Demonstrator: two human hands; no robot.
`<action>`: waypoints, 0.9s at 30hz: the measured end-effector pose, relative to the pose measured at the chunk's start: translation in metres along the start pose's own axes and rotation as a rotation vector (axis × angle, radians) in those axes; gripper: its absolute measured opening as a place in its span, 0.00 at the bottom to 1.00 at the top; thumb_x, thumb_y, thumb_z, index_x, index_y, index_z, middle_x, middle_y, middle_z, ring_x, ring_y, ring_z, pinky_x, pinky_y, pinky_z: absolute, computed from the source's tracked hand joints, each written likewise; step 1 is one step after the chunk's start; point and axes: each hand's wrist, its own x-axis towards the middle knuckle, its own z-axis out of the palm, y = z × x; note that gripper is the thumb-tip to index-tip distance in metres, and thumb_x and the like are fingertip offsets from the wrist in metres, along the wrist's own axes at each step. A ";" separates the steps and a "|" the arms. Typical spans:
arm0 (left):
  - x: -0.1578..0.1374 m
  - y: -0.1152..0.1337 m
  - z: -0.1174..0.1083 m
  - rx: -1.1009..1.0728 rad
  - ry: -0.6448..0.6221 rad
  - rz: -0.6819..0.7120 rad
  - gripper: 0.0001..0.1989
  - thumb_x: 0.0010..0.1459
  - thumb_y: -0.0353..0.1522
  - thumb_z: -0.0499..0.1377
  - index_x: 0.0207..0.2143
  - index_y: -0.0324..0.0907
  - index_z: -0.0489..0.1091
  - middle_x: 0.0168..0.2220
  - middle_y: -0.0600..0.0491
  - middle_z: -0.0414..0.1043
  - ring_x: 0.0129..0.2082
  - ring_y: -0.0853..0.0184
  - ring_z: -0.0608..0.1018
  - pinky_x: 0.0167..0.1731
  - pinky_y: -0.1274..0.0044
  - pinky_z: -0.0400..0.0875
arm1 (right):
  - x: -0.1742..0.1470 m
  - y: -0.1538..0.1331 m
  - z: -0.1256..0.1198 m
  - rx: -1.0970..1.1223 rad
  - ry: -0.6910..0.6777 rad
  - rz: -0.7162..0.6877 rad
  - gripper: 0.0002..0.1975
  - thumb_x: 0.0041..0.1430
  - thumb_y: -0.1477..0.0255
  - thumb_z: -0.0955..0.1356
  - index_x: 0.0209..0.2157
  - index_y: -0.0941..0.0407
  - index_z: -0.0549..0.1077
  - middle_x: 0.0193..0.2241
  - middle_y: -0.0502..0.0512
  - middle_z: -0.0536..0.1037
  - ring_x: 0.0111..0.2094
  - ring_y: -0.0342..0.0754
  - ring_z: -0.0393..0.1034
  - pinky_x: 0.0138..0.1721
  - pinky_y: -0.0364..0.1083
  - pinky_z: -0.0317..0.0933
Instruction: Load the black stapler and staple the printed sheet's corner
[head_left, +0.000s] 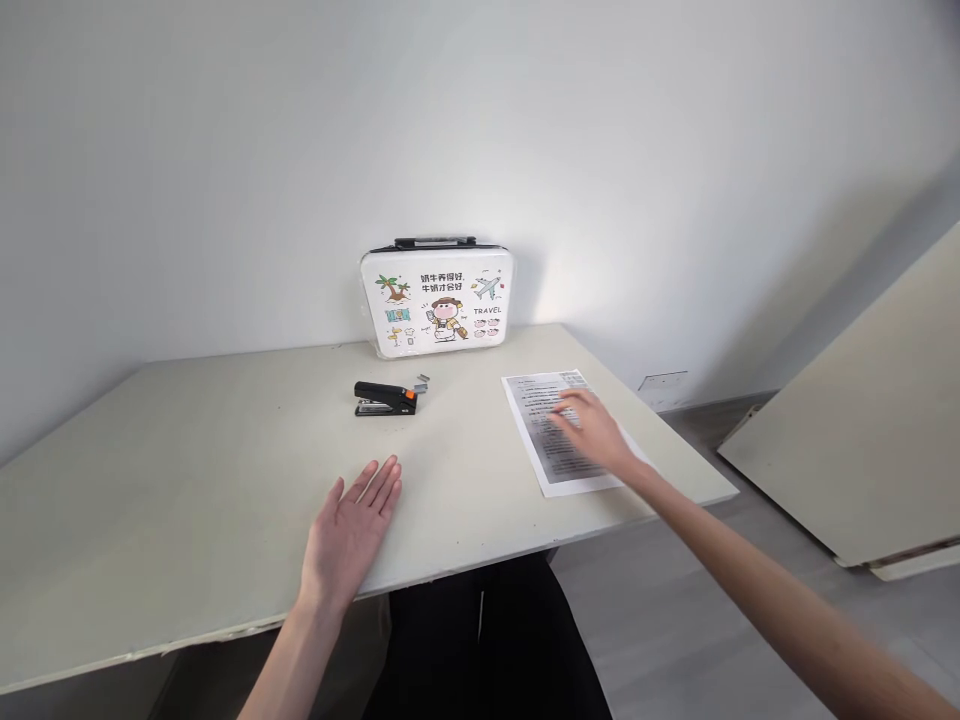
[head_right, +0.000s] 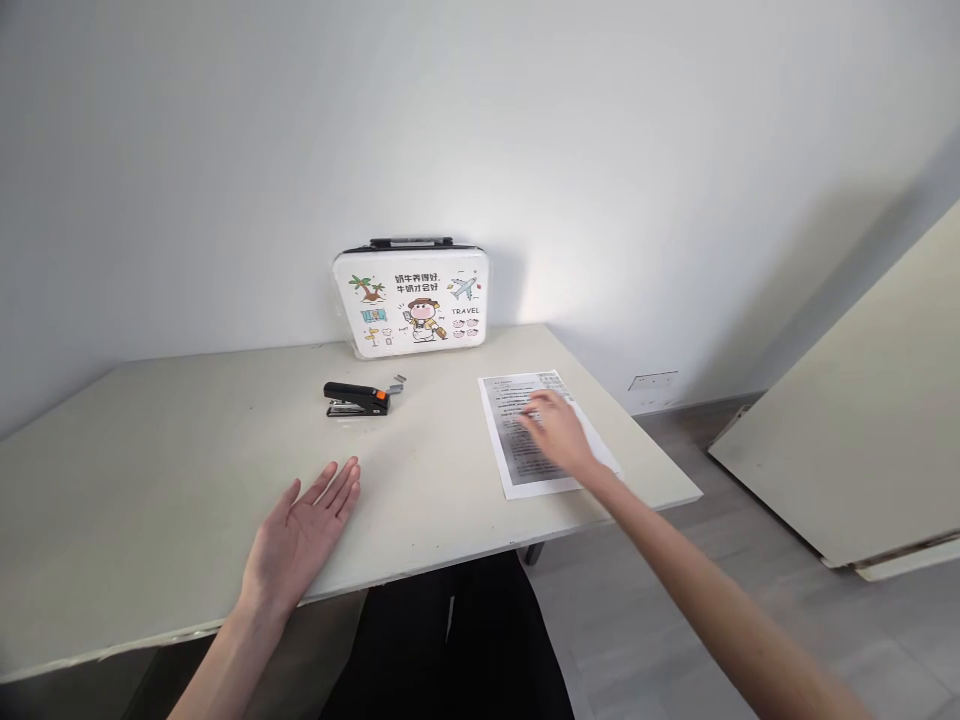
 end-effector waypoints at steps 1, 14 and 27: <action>0.001 0.000 -0.002 0.000 0.007 0.000 0.20 0.76 0.34 0.47 0.60 0.31 0.68 0.62 0.29 0.71 0.60 0.50 0.79 0.52 0.64 0.81 | 0.002 0.025 -0.007 -0.029 0.026 0.058 0.11 0.68 0.64 0.67 0.41 0.54 0.79 0.54 0.62 0.76 0.56 0.57 0.72 0.61 0.56 0.63; -0.002 0.002 -0.002 -0.016 0.036 -0.007 0.17 0.74 0.31 0.48 0.46 0.33 0.75 0.47 0.37 0.76 0.44 0.61 0.83 0.42 0.71 0.82 | -0.010 0.078 -0.031 -0.084 0.086 0.217 0.15 0.65 0.62 0.65 0.44 0.56 0.76 0.50 0.69 0.77 0.52 0.63 0.72 0.51 0.58 0.67; -0.006 0.001 -0.001 -0.035 0.038 -0.001 0.15 0.73 0.29 0.49 0.43 0.34 0.76 0.42 0.41 0.76 0.41 0.63 0.81 0.40 0.73 0.79 | -0.081 -0.126 0.011 0.909 -0.397 0.022 0.13 0.73 0.58 0.65 0.43 0.51 0.76 0.41 0.55 0.82 0.42 0.51 0.79 0.49 0.51 0.72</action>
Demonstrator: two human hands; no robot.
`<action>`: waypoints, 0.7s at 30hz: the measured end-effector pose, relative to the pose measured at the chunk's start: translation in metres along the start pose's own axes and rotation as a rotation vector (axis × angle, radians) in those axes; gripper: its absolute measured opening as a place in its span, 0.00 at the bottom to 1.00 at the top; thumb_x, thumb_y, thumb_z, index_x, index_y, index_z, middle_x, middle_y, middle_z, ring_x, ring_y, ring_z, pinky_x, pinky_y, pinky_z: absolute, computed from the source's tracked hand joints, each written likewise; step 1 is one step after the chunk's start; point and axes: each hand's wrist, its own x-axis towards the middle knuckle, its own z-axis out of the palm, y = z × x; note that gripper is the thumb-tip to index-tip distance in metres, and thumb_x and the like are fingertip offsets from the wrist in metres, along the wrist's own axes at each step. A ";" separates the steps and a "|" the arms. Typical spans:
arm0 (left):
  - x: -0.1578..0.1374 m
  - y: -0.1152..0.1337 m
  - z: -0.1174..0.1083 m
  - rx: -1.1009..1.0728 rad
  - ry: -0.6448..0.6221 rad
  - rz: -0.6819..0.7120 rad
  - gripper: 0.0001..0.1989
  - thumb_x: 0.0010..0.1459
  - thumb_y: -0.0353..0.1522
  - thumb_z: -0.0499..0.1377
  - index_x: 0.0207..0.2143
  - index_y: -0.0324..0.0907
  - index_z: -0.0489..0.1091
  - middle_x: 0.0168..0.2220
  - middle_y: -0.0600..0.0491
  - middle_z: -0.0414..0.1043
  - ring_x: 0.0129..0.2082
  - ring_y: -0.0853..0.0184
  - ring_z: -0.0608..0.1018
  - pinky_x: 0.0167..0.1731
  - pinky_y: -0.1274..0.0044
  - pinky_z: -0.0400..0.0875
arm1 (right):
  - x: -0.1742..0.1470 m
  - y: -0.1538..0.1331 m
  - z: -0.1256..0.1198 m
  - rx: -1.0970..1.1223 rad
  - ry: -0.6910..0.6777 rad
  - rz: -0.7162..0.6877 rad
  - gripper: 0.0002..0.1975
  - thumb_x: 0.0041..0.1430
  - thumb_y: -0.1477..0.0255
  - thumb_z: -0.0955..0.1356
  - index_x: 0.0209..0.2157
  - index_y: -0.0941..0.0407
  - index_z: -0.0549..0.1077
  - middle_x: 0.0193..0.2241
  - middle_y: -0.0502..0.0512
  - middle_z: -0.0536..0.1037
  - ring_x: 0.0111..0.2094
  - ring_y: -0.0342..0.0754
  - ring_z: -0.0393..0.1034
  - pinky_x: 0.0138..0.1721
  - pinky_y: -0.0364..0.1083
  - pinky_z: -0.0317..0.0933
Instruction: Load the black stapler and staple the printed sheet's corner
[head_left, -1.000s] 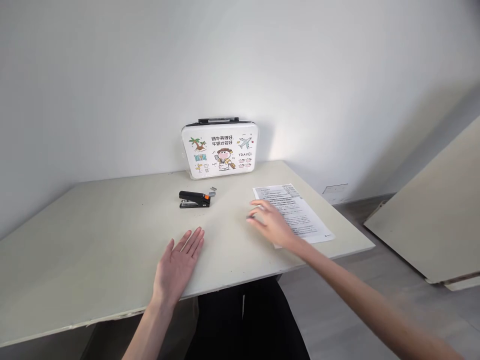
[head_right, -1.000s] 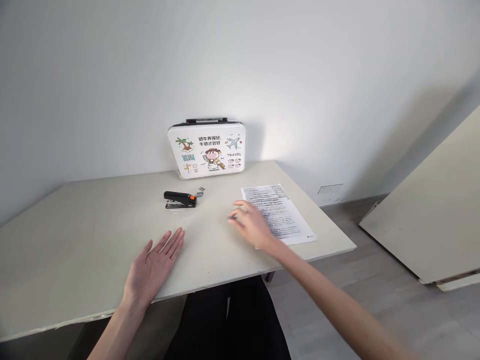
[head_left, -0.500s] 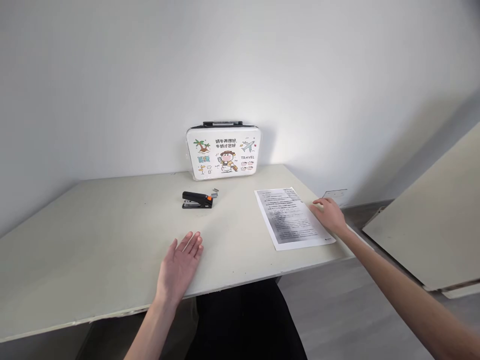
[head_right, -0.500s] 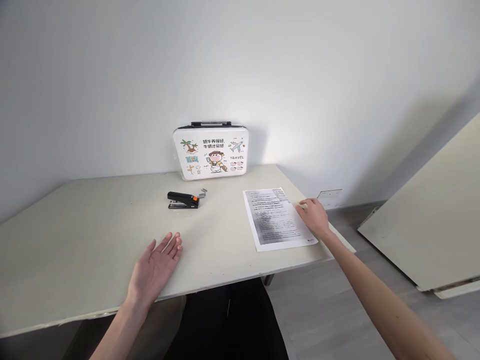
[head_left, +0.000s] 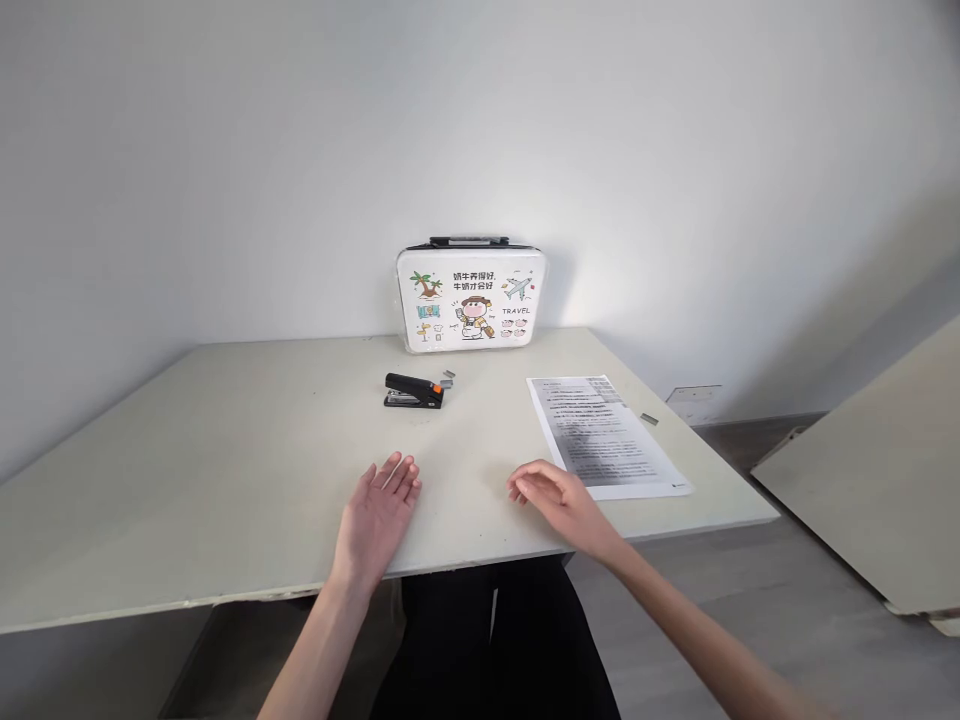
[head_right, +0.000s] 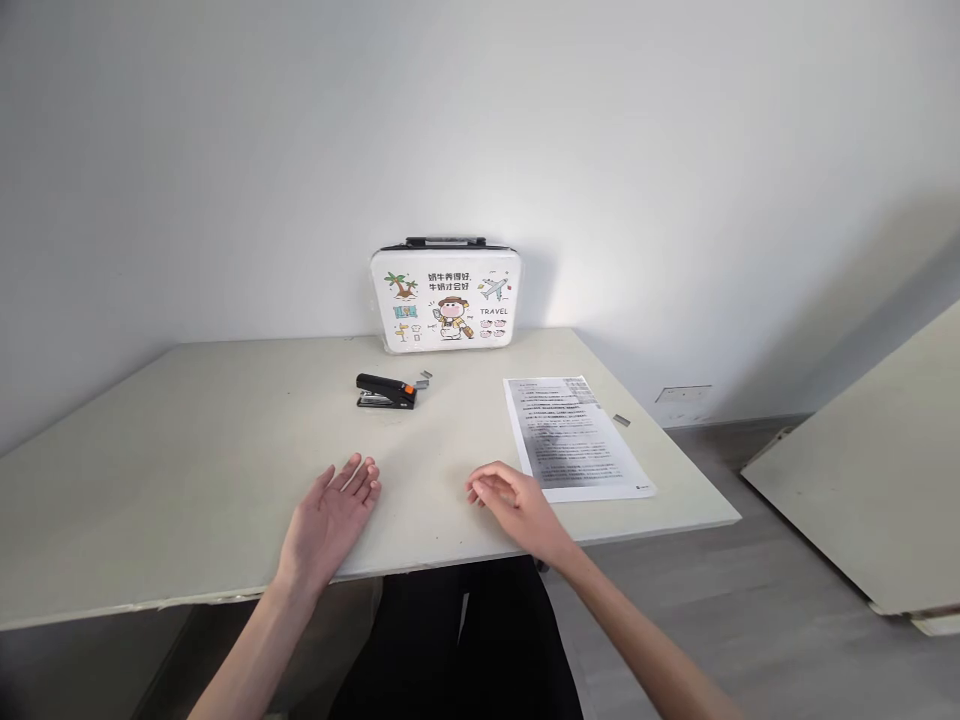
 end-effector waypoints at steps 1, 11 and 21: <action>0.000 0.000 0.000 -0.001 -0.006 0.000 0.15 0.72 0.29 0.50 0.43 0.34 0.76 0.42 0.41 0.76 0.41 0.63 0.81 0.40 0.73 0.79 | -0.001 0.001 0.006 0.064 0.009 0.010 0.14 0.72 0.57 0.65 0.43 0.52 0.76 0.40 0.56 0.82 0.41 0.50 0.78 0.49 0.51 0.72; -0.001 -0.001 -0.003 -0.021 -0.025 0.013 0.13 0.71 0.28 0.51 0.42 0.35 0.76 0.41 0.43 0.75 0.40 0.64 0.80 0.40 0.74 0.78 | -0.003 0.011 0.010 -0.013 0.081 0.090 0.17 0.70 0.53 0.66 0.42 0.51 0.76 0.39 0.55 0.83 0.42 0.52 0.78 0.49 0.51 0.72; -0.001 -0.001 -0.006 -0.013 -0.027 0.027 0.12 0.70 0.28 0.53 0.42 0.34 0.76 0.41 0.43 0.75 0.40 0.64 0.80 0.40 0.74 0.77 | -0.004 0.011 0.014 0.012 0.119 0.092 0.16 0.70 0.53 0.67 0.42 0.51 0.76 0.39 0.56 0.83 0.41 0.52 0.79 0.48 0.52 0.73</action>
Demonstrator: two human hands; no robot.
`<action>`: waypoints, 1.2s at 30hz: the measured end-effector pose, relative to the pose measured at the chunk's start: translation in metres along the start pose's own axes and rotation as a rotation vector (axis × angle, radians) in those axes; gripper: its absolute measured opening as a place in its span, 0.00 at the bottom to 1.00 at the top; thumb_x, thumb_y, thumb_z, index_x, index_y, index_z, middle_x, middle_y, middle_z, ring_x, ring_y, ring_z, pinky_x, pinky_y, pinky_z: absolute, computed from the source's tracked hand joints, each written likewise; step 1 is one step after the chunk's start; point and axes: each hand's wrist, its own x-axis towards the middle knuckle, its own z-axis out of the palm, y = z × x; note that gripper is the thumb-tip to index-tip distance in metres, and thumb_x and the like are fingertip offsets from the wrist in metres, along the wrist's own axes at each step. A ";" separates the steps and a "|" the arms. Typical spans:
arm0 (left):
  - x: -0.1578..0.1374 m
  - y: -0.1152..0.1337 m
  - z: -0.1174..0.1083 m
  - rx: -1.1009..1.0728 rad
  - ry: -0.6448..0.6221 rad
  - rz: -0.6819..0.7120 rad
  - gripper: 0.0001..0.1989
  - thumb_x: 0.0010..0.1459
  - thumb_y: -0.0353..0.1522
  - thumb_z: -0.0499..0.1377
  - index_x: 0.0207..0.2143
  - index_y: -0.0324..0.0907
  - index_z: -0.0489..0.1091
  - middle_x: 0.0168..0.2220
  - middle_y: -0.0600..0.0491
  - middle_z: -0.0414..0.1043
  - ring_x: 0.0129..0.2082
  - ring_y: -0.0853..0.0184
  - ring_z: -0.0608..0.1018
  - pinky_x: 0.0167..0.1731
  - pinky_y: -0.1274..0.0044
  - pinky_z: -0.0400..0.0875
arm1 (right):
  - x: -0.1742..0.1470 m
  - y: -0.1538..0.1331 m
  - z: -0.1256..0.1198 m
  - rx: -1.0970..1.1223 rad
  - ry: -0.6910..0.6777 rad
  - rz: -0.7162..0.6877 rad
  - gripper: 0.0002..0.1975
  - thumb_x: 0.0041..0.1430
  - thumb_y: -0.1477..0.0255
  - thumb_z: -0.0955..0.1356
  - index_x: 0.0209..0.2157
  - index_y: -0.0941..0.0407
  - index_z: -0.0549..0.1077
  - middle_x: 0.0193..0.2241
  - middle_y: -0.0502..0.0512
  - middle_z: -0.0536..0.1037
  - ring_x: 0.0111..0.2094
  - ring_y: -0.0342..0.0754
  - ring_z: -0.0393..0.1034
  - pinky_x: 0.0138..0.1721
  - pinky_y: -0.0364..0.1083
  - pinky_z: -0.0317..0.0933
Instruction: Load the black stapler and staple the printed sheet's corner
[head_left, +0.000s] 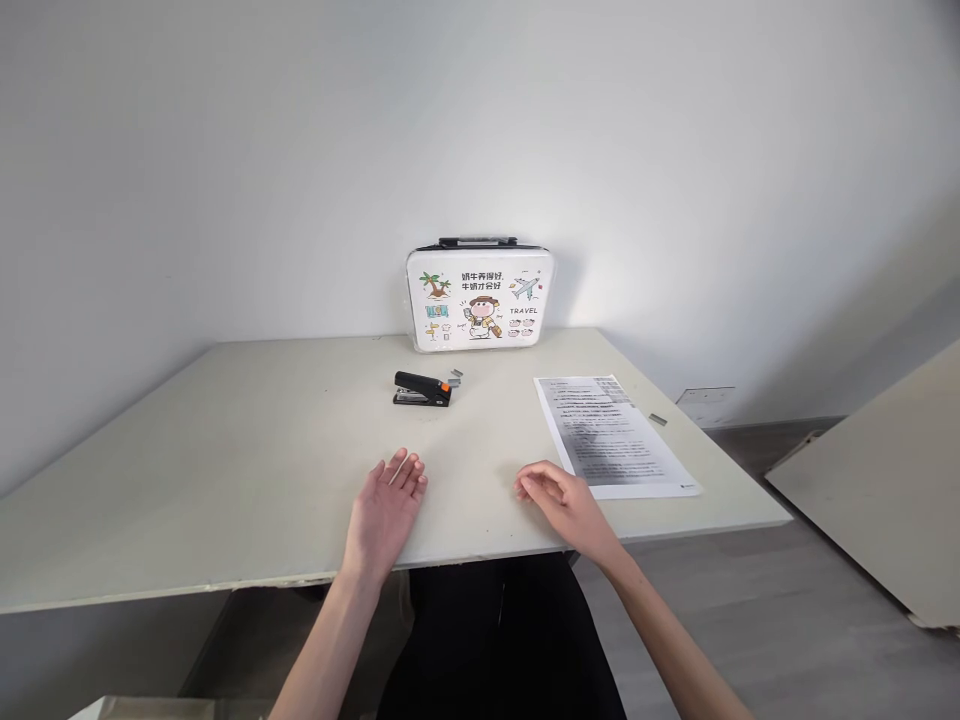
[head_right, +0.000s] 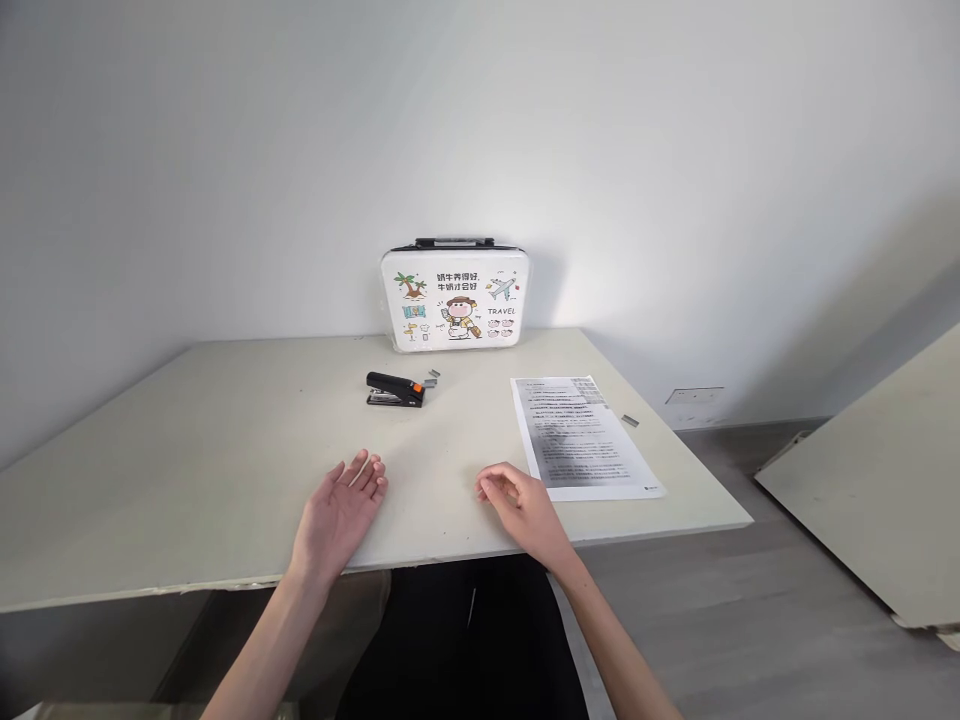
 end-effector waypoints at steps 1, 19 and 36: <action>0.000 0.000 0.000 0.002 0.002 0.000 0.12 0.70 0.28 0.53 0.42 0.35 0.76 0.40 0.44 0.75 0.40 0.64 0.80 0.40 0.74 0.77 | 0.000 0.000 0.000 -0.001 0.001 -0.001 0.16 0.70 0.53 0.67 0.42 0.51 0.76 0.39 0.56 0.83 0.41 0.52 0.79 0.48 0.52 0.73; -0.001 0.001 0.002 0.004 0.003 0.001 0.12 0.70 0.28 0.52 0.41 0.35 0.76 0.40 0.44 0.75 0.40 0.64 0.80 0.39 0.74 0.77 | 0.000 -0.004 -0.013 -0.210 0.036 -0.083 0.17 0.72 0.53 0.63 0.44 0.50 0.76 0.42 0.57 0.83 0.44 0.55 0.80 0.47 0.52 0.72; 0.005 -0.001 -0.003 0.118 -0.022 0.029 0.13 0.70 0.29 0.54 0.39 0.35 0.78 0.40 0.44 0.76 0.40 0.63 0.80 0.41 0.73 0.77 | -0.014 0.054 -0.128 -1.056 0.083 -0.038 0.29 0.75 0.54 0.56 0.67 0.50 0.69 0.72 0.56 0.63 0.73 0.62 0.55 0.70 0.65 0.56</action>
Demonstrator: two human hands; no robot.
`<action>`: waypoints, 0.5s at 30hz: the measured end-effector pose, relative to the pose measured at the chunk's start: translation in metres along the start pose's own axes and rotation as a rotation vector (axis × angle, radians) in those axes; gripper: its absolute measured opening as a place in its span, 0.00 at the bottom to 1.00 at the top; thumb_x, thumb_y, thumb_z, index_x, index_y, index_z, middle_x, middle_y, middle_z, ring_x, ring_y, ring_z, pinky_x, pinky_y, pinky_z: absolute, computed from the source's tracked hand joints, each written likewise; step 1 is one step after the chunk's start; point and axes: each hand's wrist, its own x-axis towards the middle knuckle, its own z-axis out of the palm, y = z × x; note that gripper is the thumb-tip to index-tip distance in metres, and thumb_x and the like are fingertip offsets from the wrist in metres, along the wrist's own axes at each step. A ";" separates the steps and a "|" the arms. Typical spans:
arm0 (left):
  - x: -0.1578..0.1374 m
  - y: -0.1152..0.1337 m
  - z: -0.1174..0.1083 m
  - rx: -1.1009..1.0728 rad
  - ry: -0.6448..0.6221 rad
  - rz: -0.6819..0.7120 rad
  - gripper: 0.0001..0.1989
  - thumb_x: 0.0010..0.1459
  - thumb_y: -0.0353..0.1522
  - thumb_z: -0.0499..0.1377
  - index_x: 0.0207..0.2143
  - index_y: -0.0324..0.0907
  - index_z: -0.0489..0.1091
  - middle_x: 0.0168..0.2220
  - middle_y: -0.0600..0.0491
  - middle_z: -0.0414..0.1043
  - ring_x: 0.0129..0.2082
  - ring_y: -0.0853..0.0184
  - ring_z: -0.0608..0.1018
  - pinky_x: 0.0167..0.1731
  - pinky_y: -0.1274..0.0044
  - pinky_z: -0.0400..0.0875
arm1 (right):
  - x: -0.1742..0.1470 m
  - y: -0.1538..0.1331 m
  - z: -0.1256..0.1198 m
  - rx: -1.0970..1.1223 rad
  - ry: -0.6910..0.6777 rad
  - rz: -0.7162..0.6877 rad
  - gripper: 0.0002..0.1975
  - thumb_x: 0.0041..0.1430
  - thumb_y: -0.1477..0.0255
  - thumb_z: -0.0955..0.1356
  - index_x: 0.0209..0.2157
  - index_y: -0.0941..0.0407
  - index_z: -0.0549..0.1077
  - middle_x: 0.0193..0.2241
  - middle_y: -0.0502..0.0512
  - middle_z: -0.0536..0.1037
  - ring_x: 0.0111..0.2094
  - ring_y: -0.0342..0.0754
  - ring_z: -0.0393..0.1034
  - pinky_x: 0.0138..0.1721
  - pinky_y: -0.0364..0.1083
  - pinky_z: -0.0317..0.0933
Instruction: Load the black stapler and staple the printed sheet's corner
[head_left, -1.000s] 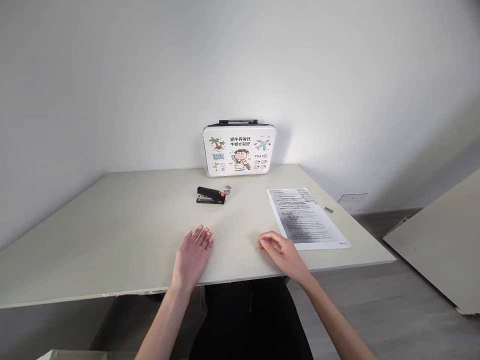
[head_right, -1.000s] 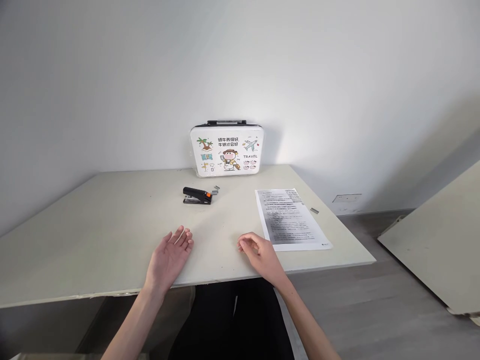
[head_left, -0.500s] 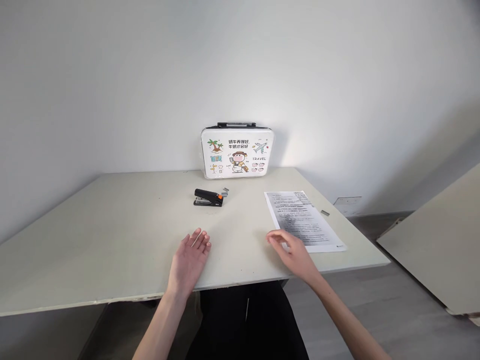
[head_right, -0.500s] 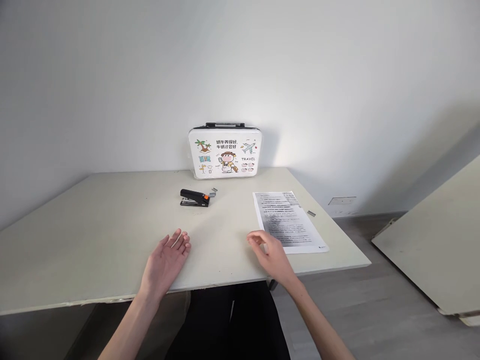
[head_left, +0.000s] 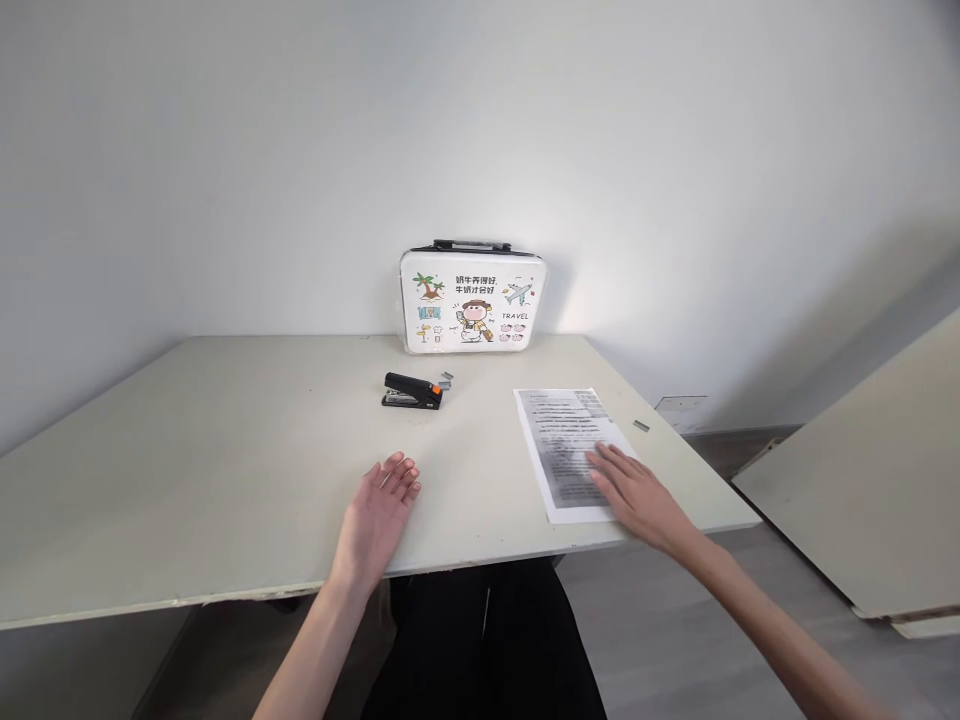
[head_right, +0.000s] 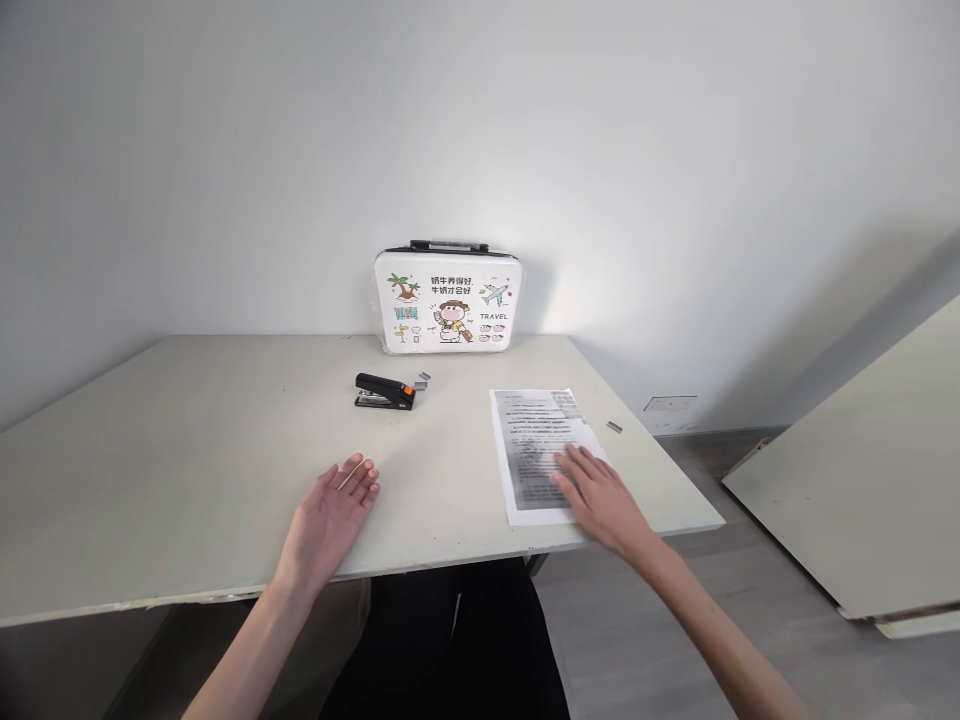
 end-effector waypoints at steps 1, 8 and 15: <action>0.000 -0.002 0.000 0.044 -0.017 0.014 0.12 0.70 0.29 0.54 0.39 0.36 0.78 0.41 0.44 0.76 0.40 0.62 0.80 0.42 0.72 0.76 | -0.007 -0.014 0.002 0.004 0.003 -0.031 0.28 0.76 0.54 0.56 0.68 0.49 0.69 0.72 0.55 0.63 0.73 0.61 0.55 0.70 0.65 0.56; -0.013 -0.015 0.010 0.558 -0.188 0.214 0.09 0.69 0.31 0.59 0.38 0.41 0.80 0.44 0.44 0.79 0.50 0.57 0.78 0.50 0.74 0.72 | -0.039 -0.118 0.013 0.031 0.044 -0.243 0.26 0.75 0.56 0.61 0.69 0.47 0.67 0.71 0.56 0.65 0.71 0.64 0.59 0.66 0.67 0.62; -0.020 -0.016 0.012 1.105 -0.319 0.353 0.11 0.69 0.42 0.60 0.46 0.47 0.78 0.53 0.50 0.78 0.54 0.55 0.77 0.59 0.67 0.69 | -0.034 -0.167 0.017 -0.009 0.063 -0.305 0.25 0.77 0.57 0.59 0.66 0.53 0.71 0.68 0.60 0.69 0.68 0.63 0.64 0.64 0.64 0.66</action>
